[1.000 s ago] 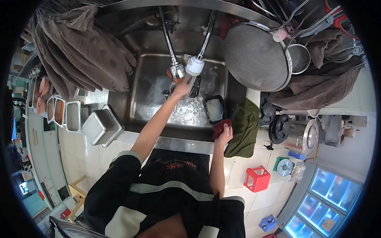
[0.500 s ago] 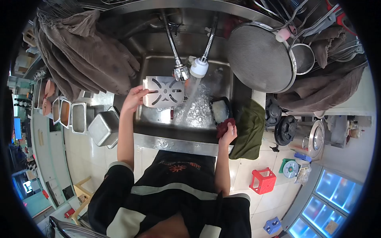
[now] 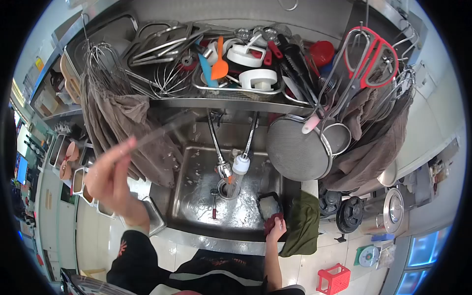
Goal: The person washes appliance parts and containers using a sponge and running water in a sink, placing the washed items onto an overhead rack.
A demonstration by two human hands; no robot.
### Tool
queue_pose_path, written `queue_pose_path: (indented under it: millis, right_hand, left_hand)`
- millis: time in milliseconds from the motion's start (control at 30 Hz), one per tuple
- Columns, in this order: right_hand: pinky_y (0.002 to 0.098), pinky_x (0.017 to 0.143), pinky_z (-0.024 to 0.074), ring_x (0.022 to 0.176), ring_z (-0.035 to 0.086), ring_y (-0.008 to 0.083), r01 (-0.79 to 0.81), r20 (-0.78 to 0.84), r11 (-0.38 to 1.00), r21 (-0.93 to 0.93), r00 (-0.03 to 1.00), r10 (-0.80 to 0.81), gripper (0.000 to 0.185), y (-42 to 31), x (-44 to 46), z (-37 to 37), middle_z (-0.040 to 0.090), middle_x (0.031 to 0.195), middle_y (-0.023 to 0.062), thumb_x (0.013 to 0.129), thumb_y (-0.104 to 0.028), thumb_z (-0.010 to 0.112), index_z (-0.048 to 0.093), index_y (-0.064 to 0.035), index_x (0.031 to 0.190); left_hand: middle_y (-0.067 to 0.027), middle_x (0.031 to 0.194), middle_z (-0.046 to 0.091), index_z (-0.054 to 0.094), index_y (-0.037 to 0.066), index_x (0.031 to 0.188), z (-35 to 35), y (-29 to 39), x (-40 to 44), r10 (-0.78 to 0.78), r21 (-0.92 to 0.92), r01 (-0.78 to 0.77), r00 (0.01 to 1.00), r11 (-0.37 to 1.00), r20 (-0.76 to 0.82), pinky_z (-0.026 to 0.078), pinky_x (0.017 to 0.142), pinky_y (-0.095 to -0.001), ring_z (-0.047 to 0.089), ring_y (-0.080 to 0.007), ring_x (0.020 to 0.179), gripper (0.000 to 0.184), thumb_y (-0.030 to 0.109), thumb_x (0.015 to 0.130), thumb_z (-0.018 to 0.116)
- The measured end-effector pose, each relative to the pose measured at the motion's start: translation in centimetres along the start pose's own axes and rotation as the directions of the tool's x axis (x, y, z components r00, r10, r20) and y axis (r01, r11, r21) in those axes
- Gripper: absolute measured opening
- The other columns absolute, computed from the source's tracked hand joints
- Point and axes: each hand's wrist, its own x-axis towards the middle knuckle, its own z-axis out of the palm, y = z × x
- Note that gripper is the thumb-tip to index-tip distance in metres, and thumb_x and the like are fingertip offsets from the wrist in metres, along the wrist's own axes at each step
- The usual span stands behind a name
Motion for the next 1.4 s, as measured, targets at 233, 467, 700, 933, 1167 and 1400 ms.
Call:
queue_pose_path:
  millis: [233,467,700,933,1167,1400]
  right_hand:
    - [0.0243,0.047,0.0412,0.052,0.048,0.0121,-0.03,0.04,1.0,-0.005,0.999,0.031,0.009,1.3,0.3,-1.3,0.053,0.065,0.0035,0.074,-0.006,0.052,0.054,0.0011,0.08]
    - [0.0232,0.042,0.0386,0.05,0.045,0.0084,0.029,-0.006,0.995,-0.092,1.0,-0.03,0.012,-0.4,-1.1,-1.5,0.052,0.064,0.0017,0.075,-0.008,0.056,0.055,0.0017,0.083]
    - [0.0225,0.05,0.0426,0.057,0.051,0.0097,-0.118,0.014,0.955,-0.272,0.992,0.127,0.018,1.6,1.4,-3.9,0.057,0.07,0.0036,0.074,-0.007,0.057,0.057,0.0025,0.089]
    - [0.0352,0.071,0.0472,0.083,0.059,0.0256,0.255,0.087,-0.343,-0.904,0.896,0.436,0.02,7.7,7.6,-2.6,0.06,0.089,0.0105,0.071,-0.018,0.053,0.062,-0.0114,0.087]
    - [0.0329,0.073,0.0469,0.088,0.057,0.024,0.442,0.085,-0.502,-0.743,0.807,0.584,0.02,15.8,13.1,-4.2,0.058,0.097,0.0086,0.075,-0.014,0.048,0.061,-0.0081,0.089]
    - [0.0301,0.066,0.0449,0.072,0.056,0.019,0.221,0.296,0.209,-0.953,0.52,0.801,0.019,9.7,18.2,-8.8,0.059,0.086,0.0093,0.065,-0.022,0.059,0.062,-0.0066,0.077]
  left_hand:
    - [-0.0171,0.096,0.055,0.05,0.004,0.104,12.1,-5.5,7.4,0.281,0.487,-0.306,0.951,0.818,0.126,0.04,0.082,-0.0352,0.052,-0.0313,0.093,0.026,0.014,0.08,0.049]
    - [-0.017,0.078,0.058,0.052,-0.001,0.1,11.6,-9.3,-9.7,-0.492,0.439,0.315,0.113,0.842,0.863,0.044,0.069,-0.0318,0.058,-0.0254,0.08,0.041,0.035,0.08,0.05]
    - [-0.0006,0.08,0.053,0.048,0.002,0.103,16.7,-13.4,-20.0,-0.51,-0.08,0.93,0.268,0.36,0.817,0.041,0.065,-0.0209,0.048,-0.0075,0.07,0.035,0.031,0.084,0.046]
    - [-0.0115,0.112,0.048,0.028,-0.002,0.124,14.9,-11.7,-17.1,-0.371,-0.247,0.968,0.244,0.04,0.896,0.042,0.078,-0.0296,0.052,-0.0178,0.095,0.062,0.044,0.083,0.038]
    - [-0.0151,0.117,0.044,0.031,0.002,0.123,12.2,-12.2,-27.7,-0.6,-0.169,0.938,-0.049,-0.302,0.799,0.041,0.082,-0.0334,0.048,-0.0254,0.103,0.055,0.04,0.084,0.038]
    - [-0.0071,0.109,0.052,0.044,0.004,0.114,10.9,-8.3,-34.7,-0.396,0.259,0.846,-0.461,-0.465,0.794,0.042,0.077,-0.0272,0.052,-0.0148,0.094,0.036,0.028,0.086,0.039]
